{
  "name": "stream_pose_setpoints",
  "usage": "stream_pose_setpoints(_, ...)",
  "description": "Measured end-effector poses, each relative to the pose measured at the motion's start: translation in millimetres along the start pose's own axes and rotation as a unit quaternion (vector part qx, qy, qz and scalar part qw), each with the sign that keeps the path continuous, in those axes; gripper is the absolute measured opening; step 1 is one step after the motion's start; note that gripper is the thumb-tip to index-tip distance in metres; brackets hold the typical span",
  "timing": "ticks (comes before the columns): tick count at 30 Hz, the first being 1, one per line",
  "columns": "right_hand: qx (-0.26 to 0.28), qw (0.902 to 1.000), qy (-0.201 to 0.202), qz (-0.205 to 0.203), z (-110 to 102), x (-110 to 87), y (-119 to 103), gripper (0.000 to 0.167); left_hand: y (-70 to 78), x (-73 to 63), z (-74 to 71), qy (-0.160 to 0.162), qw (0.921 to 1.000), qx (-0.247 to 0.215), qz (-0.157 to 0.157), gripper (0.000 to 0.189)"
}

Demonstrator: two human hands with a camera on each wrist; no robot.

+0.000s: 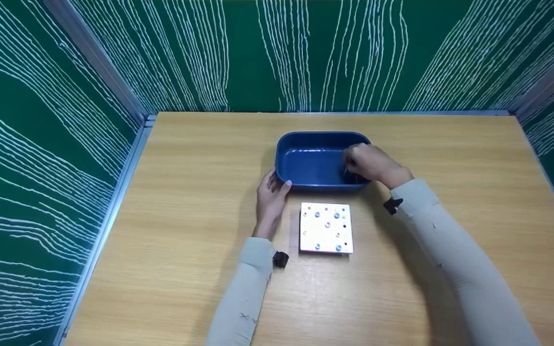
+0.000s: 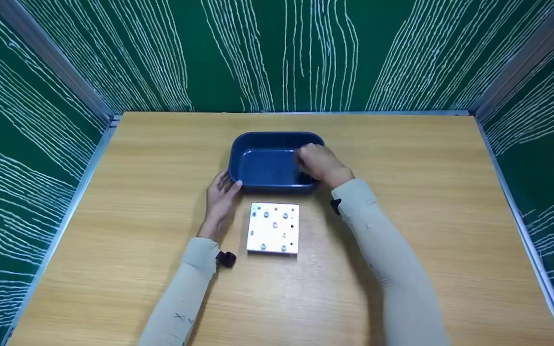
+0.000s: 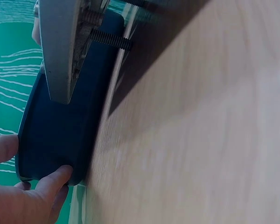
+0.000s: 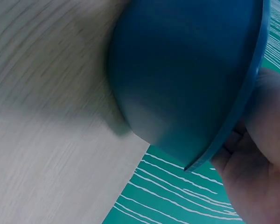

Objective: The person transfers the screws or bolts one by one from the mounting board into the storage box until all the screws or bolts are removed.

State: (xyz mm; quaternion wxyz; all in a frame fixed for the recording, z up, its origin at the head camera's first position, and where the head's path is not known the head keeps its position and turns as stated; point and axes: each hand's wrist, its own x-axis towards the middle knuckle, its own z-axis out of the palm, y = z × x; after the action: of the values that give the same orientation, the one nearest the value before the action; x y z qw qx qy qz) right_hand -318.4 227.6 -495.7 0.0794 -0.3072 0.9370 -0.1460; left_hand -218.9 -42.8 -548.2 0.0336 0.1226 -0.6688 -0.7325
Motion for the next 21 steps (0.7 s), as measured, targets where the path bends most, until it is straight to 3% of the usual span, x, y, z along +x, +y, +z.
stream_pose_setpoints(12, 0.011, 0.9997, -0.019, 0.005, 6, 10.7, 3, 0.022, -0.7, 1.1, -0.4, 0.002, 0.9997, 0.021, -0.011, 0.06)
stream_pose_setpoints(21, 0.057, 0.9981, -0.016, 0.019, 8, 15.9, 3, 0.021, -0.9, 2.1, 0.3, 0.008, 0.9992, 0.03, -0.025, 0.062)
